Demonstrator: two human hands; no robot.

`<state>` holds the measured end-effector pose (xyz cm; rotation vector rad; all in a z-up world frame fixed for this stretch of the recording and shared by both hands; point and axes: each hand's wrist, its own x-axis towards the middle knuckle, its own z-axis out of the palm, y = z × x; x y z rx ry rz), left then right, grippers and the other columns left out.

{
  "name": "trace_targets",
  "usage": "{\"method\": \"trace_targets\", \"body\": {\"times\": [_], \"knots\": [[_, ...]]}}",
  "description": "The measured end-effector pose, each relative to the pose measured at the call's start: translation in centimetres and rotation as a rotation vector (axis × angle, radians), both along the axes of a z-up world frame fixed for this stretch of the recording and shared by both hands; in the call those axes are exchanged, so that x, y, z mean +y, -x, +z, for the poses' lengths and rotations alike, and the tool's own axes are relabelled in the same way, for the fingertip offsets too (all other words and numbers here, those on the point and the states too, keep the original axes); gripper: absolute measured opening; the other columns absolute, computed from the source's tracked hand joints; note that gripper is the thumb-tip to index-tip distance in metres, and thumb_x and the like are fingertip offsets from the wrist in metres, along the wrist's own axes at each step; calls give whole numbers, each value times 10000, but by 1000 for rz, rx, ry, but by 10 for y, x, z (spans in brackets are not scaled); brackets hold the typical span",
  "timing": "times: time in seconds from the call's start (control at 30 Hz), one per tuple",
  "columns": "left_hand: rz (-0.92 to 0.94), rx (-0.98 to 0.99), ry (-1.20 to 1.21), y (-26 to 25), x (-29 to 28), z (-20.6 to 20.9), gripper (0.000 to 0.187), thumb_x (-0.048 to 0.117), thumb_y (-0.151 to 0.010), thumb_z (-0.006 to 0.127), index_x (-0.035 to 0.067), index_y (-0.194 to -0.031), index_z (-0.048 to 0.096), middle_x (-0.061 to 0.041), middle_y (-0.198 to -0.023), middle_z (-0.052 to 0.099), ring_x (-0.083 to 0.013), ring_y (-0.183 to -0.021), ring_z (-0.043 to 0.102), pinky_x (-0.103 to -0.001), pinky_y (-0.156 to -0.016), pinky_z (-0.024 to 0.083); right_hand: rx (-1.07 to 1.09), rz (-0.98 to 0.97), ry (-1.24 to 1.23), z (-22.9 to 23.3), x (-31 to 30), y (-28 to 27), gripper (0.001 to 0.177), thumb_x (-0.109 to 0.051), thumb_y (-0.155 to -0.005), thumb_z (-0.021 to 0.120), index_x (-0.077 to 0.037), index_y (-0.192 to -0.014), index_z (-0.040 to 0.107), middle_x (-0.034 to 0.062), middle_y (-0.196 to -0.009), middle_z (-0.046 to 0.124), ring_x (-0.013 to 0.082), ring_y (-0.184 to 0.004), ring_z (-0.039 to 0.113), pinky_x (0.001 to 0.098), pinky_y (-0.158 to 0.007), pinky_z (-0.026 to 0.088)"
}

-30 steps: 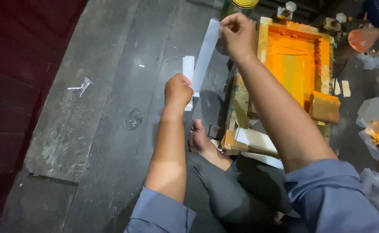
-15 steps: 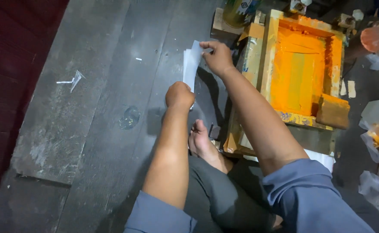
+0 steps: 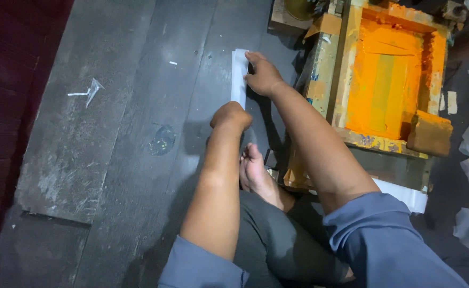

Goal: The person sits on the floor and uses a squeegee to spread orange ink across a screen printing frame. They then pick up a white strip of material, inspect it, and place it onto the frame before repeating the ink spreading process.

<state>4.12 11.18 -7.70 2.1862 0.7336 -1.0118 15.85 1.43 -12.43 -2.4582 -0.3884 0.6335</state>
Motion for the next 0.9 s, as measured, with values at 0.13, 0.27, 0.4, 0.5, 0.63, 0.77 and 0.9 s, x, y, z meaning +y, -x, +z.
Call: {"method": "trace_targets", "body": {"times": [0.13,0.27,0.4,0.5,0.63,0.77,0.9], "knots": [[-30,11,11,0,-1,-2,300,232,-910,533,135,-1154,677,-63,-1131,725,-325,-1065,686,-423,-867,524,-22,18,39,-8,2,0,722,-134,-919,641,-113,-1581,356,85,-1674,278,337,-1519,272,413,-1247,207],[-72,71,7,0,-2,7,346,246,-941,518,142,-1222,691,-74,-1255,702,-326,-1196,647,-430,-958,496,48,49,182,10,9,8,744,-147,-961,585,-125,-1620,241,47,-1708,184,387,-1535,164,479,-1250,192],[-133,123,7,-1,-3,13,245,237,-932,510,156,-1053,708,-11,-1081,712,-260,-1058,671,-383,-876,497,71,146,350,21,13,12,816,-203,-934,556,-128,-1639,152,39,-1732,89,362,-1502,178,494,-1198,290],[-119,104,19,1,-2,18,253,201,-928,522,160,-1079,720,-16,-1108,731,-264,-1075,695,-370,-865,528,91,182,400,22,15,13,839,-261,-956,559,-141,-1646,95,25,-1740,5,351,-1510,147,501,-1199,277],[-108,59,14,1,0,13,263,267,-933,535,154,-1076,724,-17,-1084,742,-269,-1066,700,-379,-875,523,132,143,342,20,10,6,872,-271,-975,587,-171,-1654,49,25,-1736,-72,383,-1542,83,514,-1243,220],[-64,-216,-35,-2,3,-20,817,305,-890,548,86,-1602,214,-103,-1639,280,-389,-1410,419,-537,-1087,419,171,31,115,44,1,12,870,-321,-1009,599,-235,-1660,29,1,-1726,-136,421,-1574,-63,546,-1262,107],[-84,-431,-21,-3,3,-11,921,355,-858,592,82,-1616,147,-148,-1698,149,-396,-1464,304,-611,-1120,318,-42,91,-157,63,-32,31,868,-286,-1036,627,-230,-1663,29,65,-1722,-156,462,-1582,-66,597,-1242,115]]}}
